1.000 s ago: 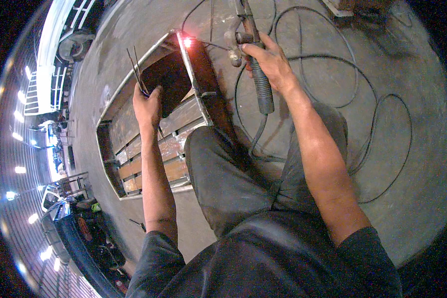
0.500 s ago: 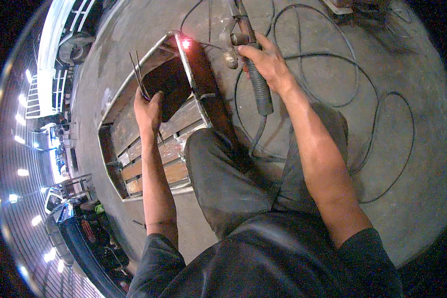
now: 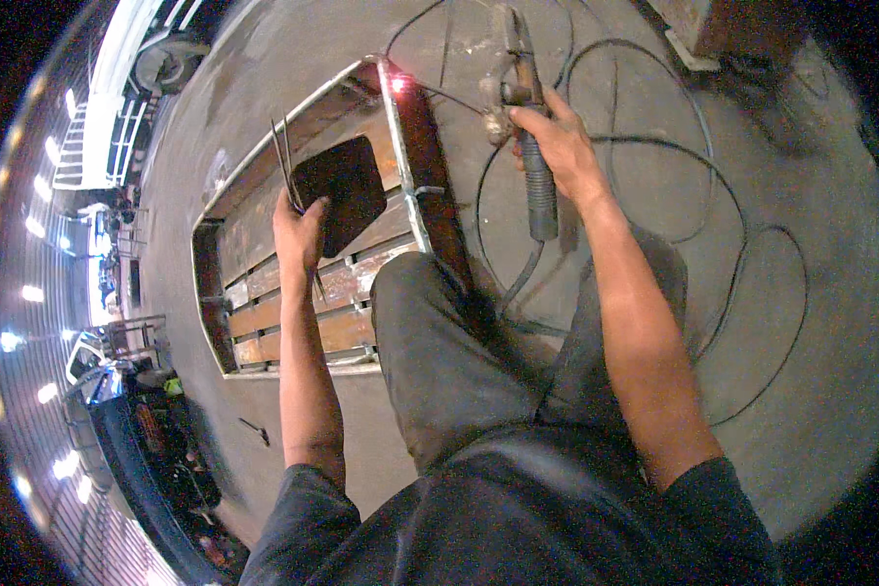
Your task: The person welds a rectangular metal frame using a handheld welding torch while seated on the floor. They hold a welding mask in the left hand and the torch in the right, producing sparks as they join metal pieces.
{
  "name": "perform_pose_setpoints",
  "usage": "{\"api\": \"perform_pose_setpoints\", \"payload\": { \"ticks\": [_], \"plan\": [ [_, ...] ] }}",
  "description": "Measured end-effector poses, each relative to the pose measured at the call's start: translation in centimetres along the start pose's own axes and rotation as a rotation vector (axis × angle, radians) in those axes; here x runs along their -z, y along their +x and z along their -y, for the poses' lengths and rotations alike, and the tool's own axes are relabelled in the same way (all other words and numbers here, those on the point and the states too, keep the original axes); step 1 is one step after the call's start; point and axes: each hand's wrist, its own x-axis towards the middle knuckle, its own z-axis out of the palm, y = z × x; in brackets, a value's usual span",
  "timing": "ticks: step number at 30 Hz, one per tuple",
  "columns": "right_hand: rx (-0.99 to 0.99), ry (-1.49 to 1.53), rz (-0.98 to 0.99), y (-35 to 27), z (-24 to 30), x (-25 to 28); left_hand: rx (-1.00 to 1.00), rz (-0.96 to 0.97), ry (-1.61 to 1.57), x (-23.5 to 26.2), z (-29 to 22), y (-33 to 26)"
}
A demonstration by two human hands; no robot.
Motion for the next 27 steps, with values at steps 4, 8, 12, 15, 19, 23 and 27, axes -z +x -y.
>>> {"api": "perform_pose_setpoints", "payload": {
  "ticks": [4,8,12,15,19,23,27],
  "plan": [
    [-0.112,0.048,0.026,-0.4,0.5,-0.3,0.087,0.030,0.065,2.4,3.1,-2.4],
    [-0.099,0.035,0.024,-0.8,1.1,-0.6,0.225,0.092,0.119,3.1,8.7,-4.5],
    [-0.083,-0.003,0.028,-0.8,0.4,-0.4,0.299,0.105,0.213,2.3,9.3,-7.4],
    [-0.124,-0.051,-0.007,-0.8,-0.1,-1.0,0.347,0.094,0.248,1.6,10.7,-9.0],
    [-0.160,-0.109,0.055,-1.3,-1.2,-1.4,0.365,0.134,0.153,0.5,11.1,-10.2],
    [-0.203,-0.117,0.101,-2.0,-1.4,-2.9,0.380,0.133,0.263,-0.1,13.1,-11.5],
    [-0.242,-0.142,0.094,-1.7,-1.6,-3.1,0.381,0.102,0.238,-1.0,13.7,-11.9]
  ]
}}
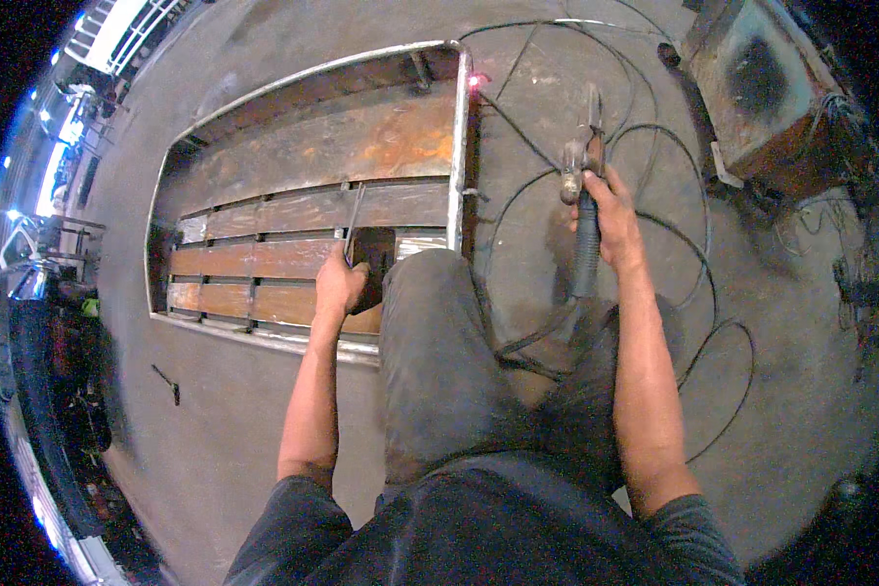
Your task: The person welds a rectangular metal frame using a handheld welding torch while seated on the floor. They hold a welding mask in the left hand and the torch in the right, producing sparks as they join metal pieces.
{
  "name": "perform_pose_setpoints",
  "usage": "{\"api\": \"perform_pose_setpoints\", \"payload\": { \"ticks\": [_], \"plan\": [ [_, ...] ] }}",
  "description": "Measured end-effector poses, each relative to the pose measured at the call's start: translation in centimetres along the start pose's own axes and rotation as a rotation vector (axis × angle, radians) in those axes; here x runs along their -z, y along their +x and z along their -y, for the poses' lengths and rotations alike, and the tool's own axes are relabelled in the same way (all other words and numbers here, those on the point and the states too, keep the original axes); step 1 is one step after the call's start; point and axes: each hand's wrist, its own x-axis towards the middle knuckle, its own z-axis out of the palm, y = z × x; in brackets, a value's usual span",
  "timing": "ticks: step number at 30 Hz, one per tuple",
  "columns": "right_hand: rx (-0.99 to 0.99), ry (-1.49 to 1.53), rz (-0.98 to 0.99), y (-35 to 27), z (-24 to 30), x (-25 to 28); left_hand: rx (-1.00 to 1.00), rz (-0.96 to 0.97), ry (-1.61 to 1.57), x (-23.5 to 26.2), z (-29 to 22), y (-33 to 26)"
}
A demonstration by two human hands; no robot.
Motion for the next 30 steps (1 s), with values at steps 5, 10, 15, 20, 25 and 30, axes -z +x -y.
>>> {"api": "perform_pose_setpoints", "payload": {
  "ticks": [5,10,15,20,25,30],
  "plan": [
    [0.008,0.063,0.006,-0.4,0.3,-1.1,0.035,0.011,0.034,0.4,-0.3,0.1],
    [0.012,0.099,0.089,0.1,0.0,-0.5,0.030,0.022,0.020,0.0,-1.2,0.2],
    [-0.088,0.523,0.373,0.5,-0.7,1.0,0.003,0.002,0.022,-0.8,0.4,1.5],
    [-0.041,0.591,0.413,-0.3,0.7,0.5,0.024,0.010,0.005,-0.5,0.6,1.7],
    [-0.058,0.621,0.387,0.3,-0.3,0.4,0.045,0.001,-0.010,0.2,-0.3,0.8],
    [-0.011,0.713,0.170,-0.6,0.6,0.8,0.000,0.007,-0.040,-1.3,1.9,2.3]
  ]
}}
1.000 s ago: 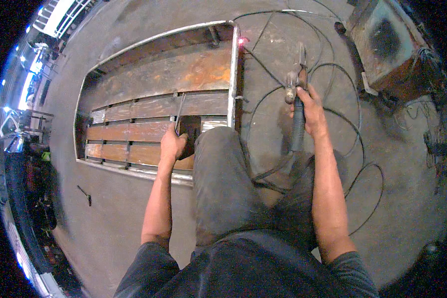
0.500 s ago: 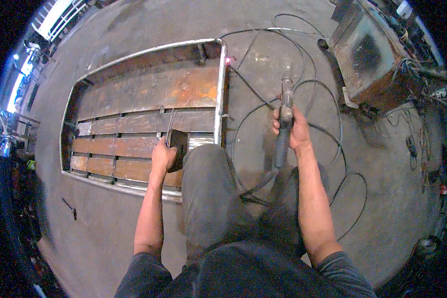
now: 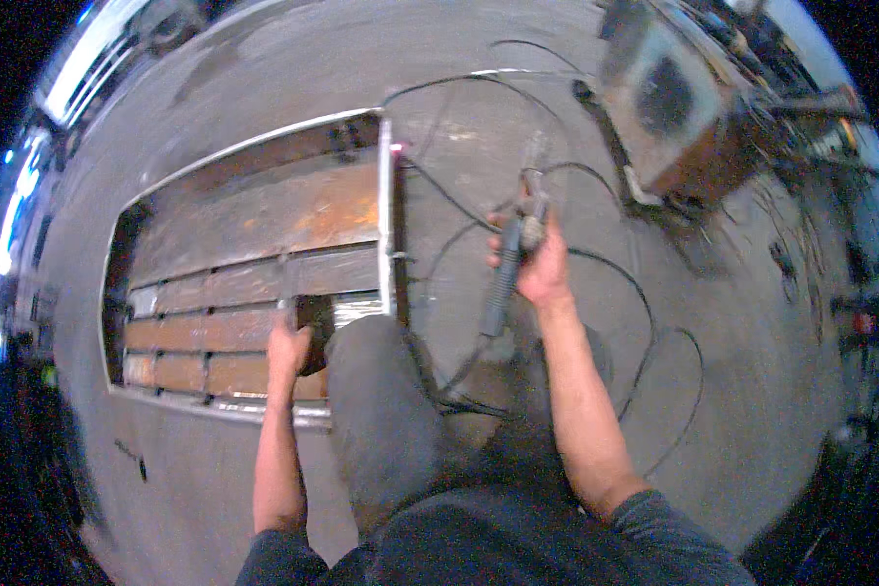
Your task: The person welds a rectangular metal frame using a handheld welding torch while seated on the floor. They hold a welding mask in the left hand and the torch in the right, producing sparks as they join metal pieces.
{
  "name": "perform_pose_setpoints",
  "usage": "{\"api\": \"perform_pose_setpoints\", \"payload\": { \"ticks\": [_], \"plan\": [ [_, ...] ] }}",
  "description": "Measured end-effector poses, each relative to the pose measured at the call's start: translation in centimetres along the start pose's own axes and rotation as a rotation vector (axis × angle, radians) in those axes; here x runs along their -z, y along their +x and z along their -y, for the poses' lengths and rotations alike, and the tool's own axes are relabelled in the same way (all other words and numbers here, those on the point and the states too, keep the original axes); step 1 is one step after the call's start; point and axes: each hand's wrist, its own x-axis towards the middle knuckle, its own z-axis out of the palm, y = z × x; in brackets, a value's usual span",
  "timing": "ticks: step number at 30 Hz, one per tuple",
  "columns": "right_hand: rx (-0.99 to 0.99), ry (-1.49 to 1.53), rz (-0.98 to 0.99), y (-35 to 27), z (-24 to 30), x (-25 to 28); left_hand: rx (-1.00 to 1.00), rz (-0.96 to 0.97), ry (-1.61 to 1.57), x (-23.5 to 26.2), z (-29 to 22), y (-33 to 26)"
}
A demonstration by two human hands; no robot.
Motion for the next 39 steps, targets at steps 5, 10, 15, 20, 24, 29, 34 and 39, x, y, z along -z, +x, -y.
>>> {"api": "perform_pose_setpoints", "payload": {
  "ticks": [5,10,15,20,24,29,34,39],
  "plan": [
    [0.033,-0.127,-0.023,1.4,0.0,1.2,-0.106,-0.004,-0.179,-1.0,1.0,-0.1],
    [-0.068,-0.166,0.003,0.9,-0.8,0.6,-0.081,-0.041,-0.070,-1.7,1.1,0.2],
    [0.016,-0.113,-0.029,1.8,-0.5,1.3,0.034,0.036,-0.078,-0.2,1.2,0.6],
    [-0.044,-0.099,-0.154,1.6,0.8,2.2,0.067,-0.009,-0.066,-0.3,-1.2,-1.0],
    [-0.089,-0.137,-0.085,0.9,0.5,1.7,0.035,-0.066,-0.147,-0.6,-0.4,-1.6],
    [-0.073,-0.139,-0.030,-0.3,0.6,0.3,0.115,-0.041,-0.132,-0.6,-1.2,-1.4],
    [-0.125,-0.111,-0.122,0.5,-1.2,-1.3,0.047,-0.126,-0.257,-1.8,2.6,-0.7],
    [-0.128,-0.151,-0.081,0.3,-0.6,-0.2,0.105,-0.063,-0.106,-0.4,-1.2,-0.1]
  ]
}}
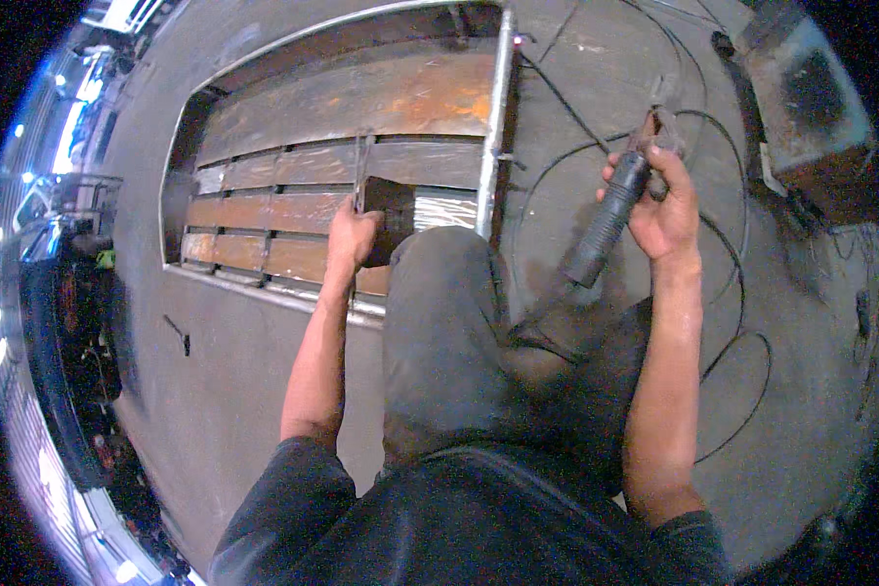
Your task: The person welds a rectangular metal frame using a handheld welding torch while seated on the floor. They hold a welding mask in the left hand and the torch in the right, producing sparks as they join metal pieces.
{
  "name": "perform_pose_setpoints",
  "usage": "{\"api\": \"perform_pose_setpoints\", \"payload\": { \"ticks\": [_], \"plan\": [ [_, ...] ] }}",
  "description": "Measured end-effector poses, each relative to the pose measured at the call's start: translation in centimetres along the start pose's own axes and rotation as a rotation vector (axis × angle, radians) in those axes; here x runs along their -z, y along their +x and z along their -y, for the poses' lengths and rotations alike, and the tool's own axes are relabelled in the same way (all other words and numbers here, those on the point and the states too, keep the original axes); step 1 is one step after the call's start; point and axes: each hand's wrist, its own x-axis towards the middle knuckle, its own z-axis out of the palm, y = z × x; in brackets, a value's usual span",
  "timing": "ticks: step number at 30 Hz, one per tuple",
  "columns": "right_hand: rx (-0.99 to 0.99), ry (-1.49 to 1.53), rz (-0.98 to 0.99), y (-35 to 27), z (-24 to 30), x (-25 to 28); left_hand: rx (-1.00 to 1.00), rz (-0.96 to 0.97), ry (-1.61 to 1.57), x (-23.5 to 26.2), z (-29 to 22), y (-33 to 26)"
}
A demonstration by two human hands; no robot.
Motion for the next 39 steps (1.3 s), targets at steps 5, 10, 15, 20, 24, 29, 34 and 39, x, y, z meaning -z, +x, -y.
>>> {"api": "perform_pose_setpoints", "payload": {
  "ticks": [5,10,15,20,24,29,34,39],
  "plan": [
    [-0.010,0.008,-0.019,0.2,-0.4,-1.2,0.060,0.035,-0.050,0.5,1.5,0.8],
    [-0.055,0.037,-0.039,-3.2,0.7,-2.3,0.030,-0.003,-0.058,-0.6,0.3,-0.6],
    [-0.128,0.040,-0.175,-7.1,0.0,-4.5,0.109,0.086,0.116,0.0,-1.3,0.2],
    [-0.057,-0.204,-0.330,-10.0,-1.0,-5.3,0.076,0.114,0.136,0.4,0.0,1.9],
    [-0.005,-0.205,-0.459,-12.2,-0.6,-7.6,-0.067,0.118,-0.059,6.1,-2.8,-1.8],
    [0.103,-0.327,-0.539,-15.5,-3.8,-5.7,0.059,0.168,0.135,15.5,-4.0,-7.4],
    [0.128,-0.424,-0.704,-19.4,1.2,-7.7,0.186,0.191,0.110,27.6,-6.7,-16.2],
    [0.146,-0.678,-0.754,-24.5,12.5,-12.6,0.283,0.141,0.117,36.3,-2.7,-25.6]
  ]
}}
